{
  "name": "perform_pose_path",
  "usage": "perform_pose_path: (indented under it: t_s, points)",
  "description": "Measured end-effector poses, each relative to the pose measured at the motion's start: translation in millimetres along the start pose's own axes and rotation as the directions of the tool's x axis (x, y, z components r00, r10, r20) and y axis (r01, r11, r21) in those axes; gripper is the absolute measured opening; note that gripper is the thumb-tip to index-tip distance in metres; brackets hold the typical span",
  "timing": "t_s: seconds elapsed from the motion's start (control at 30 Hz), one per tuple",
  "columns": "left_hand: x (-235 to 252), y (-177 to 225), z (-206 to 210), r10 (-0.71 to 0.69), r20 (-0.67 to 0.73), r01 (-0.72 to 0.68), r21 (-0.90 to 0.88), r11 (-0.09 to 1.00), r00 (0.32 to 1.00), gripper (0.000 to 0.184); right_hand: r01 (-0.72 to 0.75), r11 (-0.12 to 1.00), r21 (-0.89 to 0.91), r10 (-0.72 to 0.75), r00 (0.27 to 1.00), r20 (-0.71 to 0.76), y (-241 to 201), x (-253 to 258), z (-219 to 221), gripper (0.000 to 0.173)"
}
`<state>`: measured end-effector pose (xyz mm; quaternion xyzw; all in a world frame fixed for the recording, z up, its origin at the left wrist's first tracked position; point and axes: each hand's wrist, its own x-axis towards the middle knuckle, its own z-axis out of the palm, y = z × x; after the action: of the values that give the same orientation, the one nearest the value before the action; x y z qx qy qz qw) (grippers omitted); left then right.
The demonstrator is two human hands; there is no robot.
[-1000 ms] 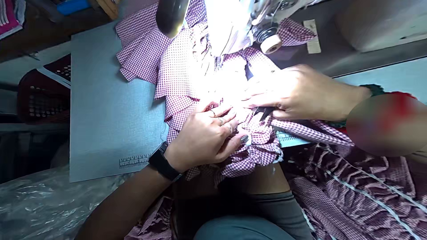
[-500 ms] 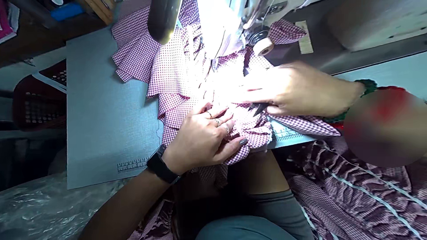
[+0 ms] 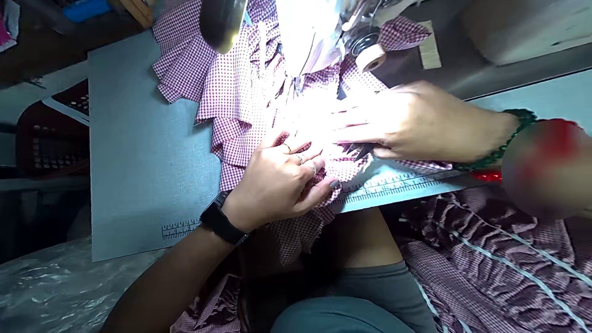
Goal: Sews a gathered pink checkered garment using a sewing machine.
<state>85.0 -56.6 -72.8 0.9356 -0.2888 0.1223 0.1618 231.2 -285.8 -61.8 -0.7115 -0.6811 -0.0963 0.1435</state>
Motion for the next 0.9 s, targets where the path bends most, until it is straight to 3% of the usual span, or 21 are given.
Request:
perform_pose_path:
  t_s: [0.53, 0.63, 0.73, 0.8, 0.9]
  points:
    - [12, -20, -4, 0.013, 0.017, -0.014, 0.028, 1.000, 1.000, 0.038, -0.023, 0.999, -0.033, 0.022, 0.999, -0.023, 7, 8, 1, 0.031]
    - [16, -36, -2, 0.015, 0.003, -0.015, 0.051, 0.999, 1.000, 0.038, -0.108, 0.993, -0.038, 0.109, 0.994, 0.030, 12, 13, -1, 0.029]
    - [19, -42, -3, -0.006, 0.026, 0.005, 0.055, 0.998, 1.000, 0.038, -0.309, 0.947, -0.084, 0.318, 0.939, 0.129, 3, 24, -9, 0.037]
    - [20, -32, -4, -0.049, 0.048, 0.044, 0.095, 0.994, 0.998, 0.041, -0.369, 0.927, -0.071, 0.375, 0.923, 0.088, -10, 27, -10, 0.046]
    - [6, -16, 1, -0.145, 0.077, 0.134, 0.140, 0.981, 0.986, 0.046, -0.454, 0.891, 0.021, 0.455, 0.891, -0.013, -34, 23, 7, 0.031]
